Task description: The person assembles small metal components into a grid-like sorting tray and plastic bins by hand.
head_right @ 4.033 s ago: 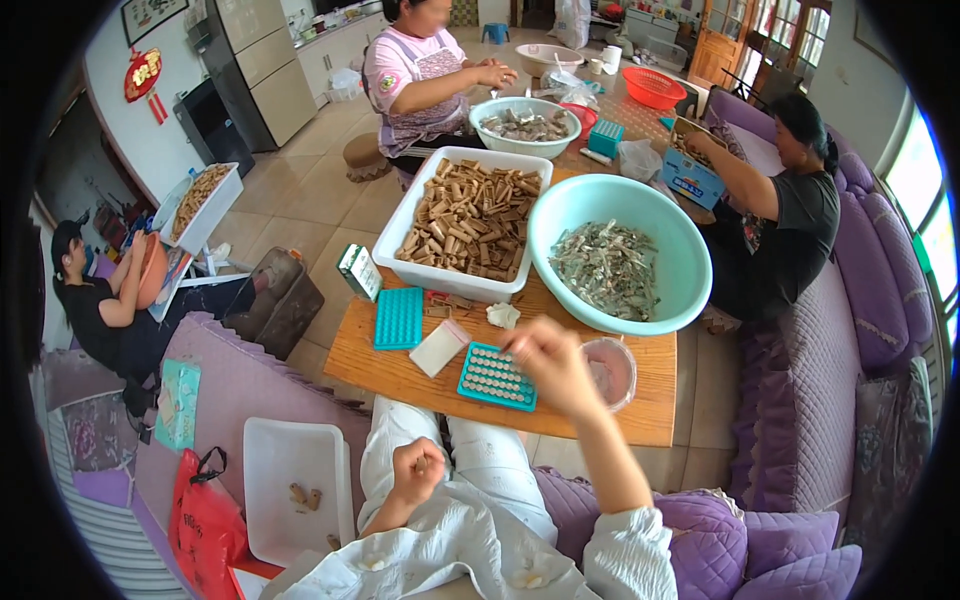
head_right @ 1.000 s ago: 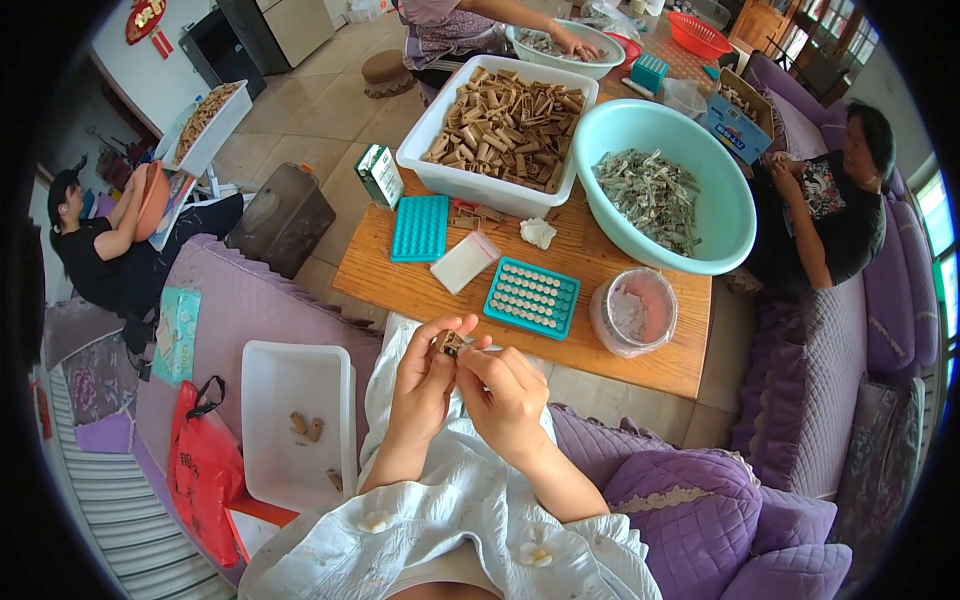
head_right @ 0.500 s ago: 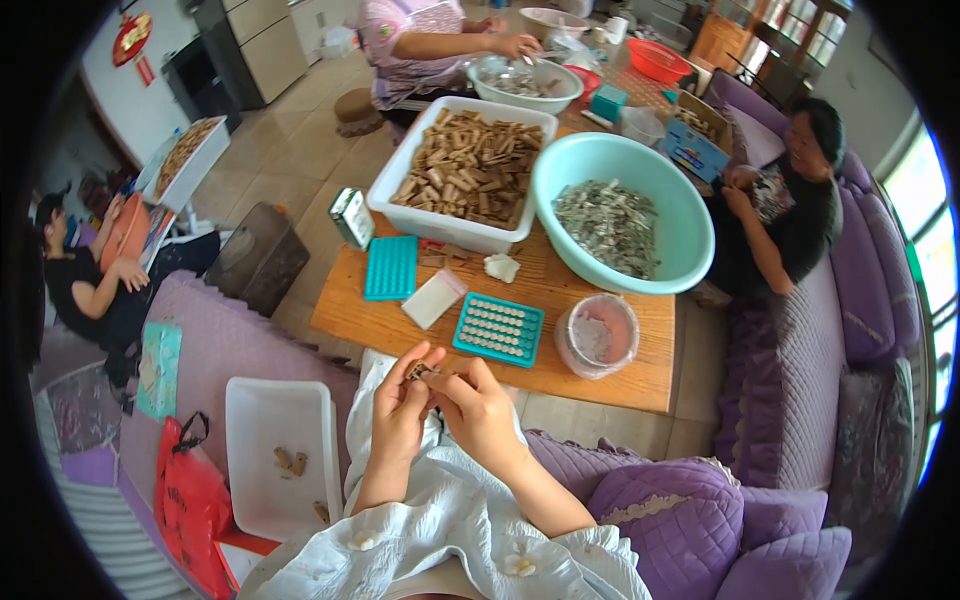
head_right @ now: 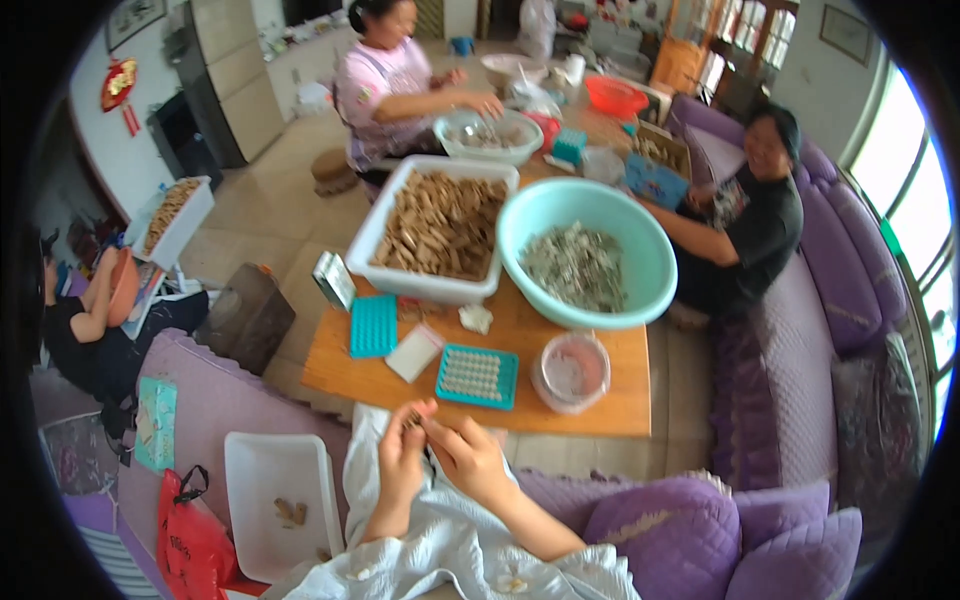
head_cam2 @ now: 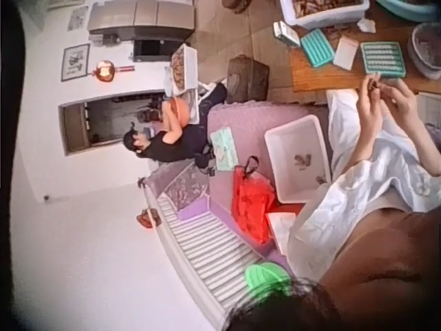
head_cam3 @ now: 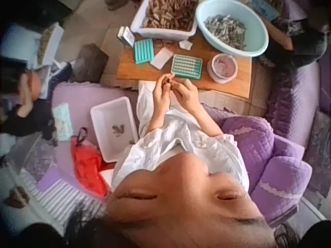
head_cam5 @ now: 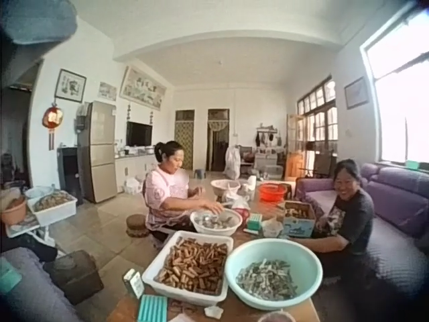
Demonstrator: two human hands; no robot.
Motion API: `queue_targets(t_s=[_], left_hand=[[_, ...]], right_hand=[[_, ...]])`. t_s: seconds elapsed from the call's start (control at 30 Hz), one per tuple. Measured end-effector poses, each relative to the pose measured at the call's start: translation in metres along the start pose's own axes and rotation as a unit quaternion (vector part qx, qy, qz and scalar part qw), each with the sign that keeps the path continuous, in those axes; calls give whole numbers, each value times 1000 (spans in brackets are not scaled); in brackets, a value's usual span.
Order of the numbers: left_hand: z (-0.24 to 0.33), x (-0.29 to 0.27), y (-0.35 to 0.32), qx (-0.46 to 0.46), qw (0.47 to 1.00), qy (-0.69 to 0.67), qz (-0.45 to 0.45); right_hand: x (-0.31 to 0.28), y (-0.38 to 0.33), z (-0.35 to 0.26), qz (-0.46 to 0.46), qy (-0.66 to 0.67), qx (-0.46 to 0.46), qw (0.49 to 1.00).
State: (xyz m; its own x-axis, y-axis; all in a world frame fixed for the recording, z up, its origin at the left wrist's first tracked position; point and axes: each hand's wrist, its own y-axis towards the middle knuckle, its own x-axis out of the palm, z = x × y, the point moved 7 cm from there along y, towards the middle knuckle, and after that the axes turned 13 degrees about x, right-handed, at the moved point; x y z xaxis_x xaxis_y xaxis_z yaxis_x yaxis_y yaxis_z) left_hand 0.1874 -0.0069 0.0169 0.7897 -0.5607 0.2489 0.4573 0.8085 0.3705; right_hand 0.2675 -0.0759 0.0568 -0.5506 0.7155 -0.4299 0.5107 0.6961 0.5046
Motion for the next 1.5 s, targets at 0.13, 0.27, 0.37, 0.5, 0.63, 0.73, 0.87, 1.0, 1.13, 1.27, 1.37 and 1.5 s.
queue_targets(t_s=[0.13, 0.27, 0.37, 0.5, 0.63, 0.73, 0.87, 1.0, 1.13, 1.27, 1.37, 1.5], left_hand=[[-11, -3, -25, -130, 987, 87, -21], [0, -1, -24, -22, 997, 62, -31], [6, 3, -11, -22, 1000, -14, -2], [16, 1, 4, 37, 995, -90, 32], [23, -6, 14, 32, 992, -109, 55], [28, -8, 31, 18, 993, -106, 49], [45, -1, 63, 50, 994, -101, -1], [62, 5, 75, 57, 992, -114, -15], [68, 8, 71, 30, 986, -162, 11], [70, 12, 64, 29, 975, -221, 22], [72, 12, 61, 35, 970, -235, 41], [76, 11, 61, 64, 977, -202, 25]], right_hand=[[-2, -25, 7, -4, -10, 50, 999], [-5, -26, 9, -5, -12, 96, 995], [-6, -3, 5, -9, -2, 88, 996], [-3, 14, 1, -28, 23, 119, 992], [-1, 32, -4, -36, 73, 128, 988], [-4, 46, -12, -24, 60, 96, 993], [-20, 66, -33, -2, 7, 57, 998], [-27, 75, -48, 25, 3, 27, 999], [-22, 67, -48, 27, 29, 36, 999], [-21, 61, -48, 35, 55, 28, 997], [-27, 58, -53, 60, 39, 25, 997], [-32, 56, -58, 63, 27, 34, 997]])
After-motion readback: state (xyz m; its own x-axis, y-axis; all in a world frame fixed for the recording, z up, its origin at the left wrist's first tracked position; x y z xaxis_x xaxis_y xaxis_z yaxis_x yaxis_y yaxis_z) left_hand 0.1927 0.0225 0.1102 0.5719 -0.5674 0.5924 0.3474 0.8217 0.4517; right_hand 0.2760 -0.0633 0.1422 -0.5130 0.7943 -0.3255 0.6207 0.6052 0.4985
